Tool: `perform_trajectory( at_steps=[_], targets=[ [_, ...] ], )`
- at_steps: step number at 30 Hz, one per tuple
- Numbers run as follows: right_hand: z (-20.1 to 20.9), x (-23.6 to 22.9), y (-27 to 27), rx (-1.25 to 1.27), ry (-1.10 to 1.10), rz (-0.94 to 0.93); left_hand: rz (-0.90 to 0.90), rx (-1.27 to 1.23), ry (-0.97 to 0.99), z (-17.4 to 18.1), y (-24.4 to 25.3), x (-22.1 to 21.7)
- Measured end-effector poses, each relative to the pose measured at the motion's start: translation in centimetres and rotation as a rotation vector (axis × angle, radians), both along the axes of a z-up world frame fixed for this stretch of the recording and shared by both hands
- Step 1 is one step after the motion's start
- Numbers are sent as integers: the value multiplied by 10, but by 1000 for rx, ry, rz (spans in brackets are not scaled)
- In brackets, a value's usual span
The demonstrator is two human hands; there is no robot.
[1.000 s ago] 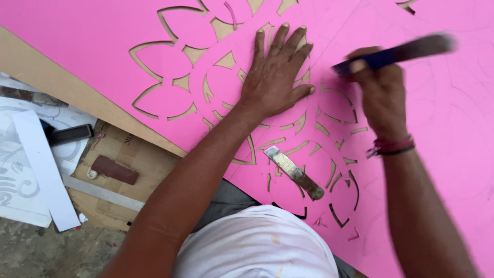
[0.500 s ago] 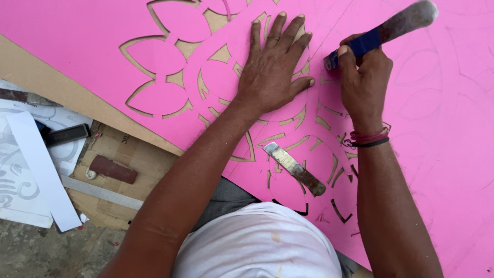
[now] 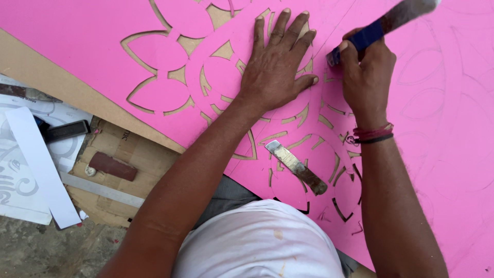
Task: The person uses a utility knife and a putty knife to cut along a floral pattern on a pink board and pry out the excess material.
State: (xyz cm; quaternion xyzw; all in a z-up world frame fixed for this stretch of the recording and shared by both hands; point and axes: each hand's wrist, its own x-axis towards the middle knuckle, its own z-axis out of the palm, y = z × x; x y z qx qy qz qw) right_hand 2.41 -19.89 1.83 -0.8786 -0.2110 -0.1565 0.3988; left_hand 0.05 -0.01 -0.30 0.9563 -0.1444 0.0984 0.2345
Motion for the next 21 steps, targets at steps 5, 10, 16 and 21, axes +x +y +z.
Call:
perform_trajectory(
  at_steps=[5, 10, 16, 21],
  targets=[
    [8, 8, -1, -98, -72, 70, 1, -10, 33, 2, 0, 1],
    [21, 16, 2, -144, 3, 98, 3, -28, 33, 6, -1, 0],
    [29, 12, 6, -174, 91, 63, 6, -21, 38, 5, 0, 1],
    [29, 8, 5, -150, 106, 51, 15, -14, 24, 1, -2, 3]
  ],
)
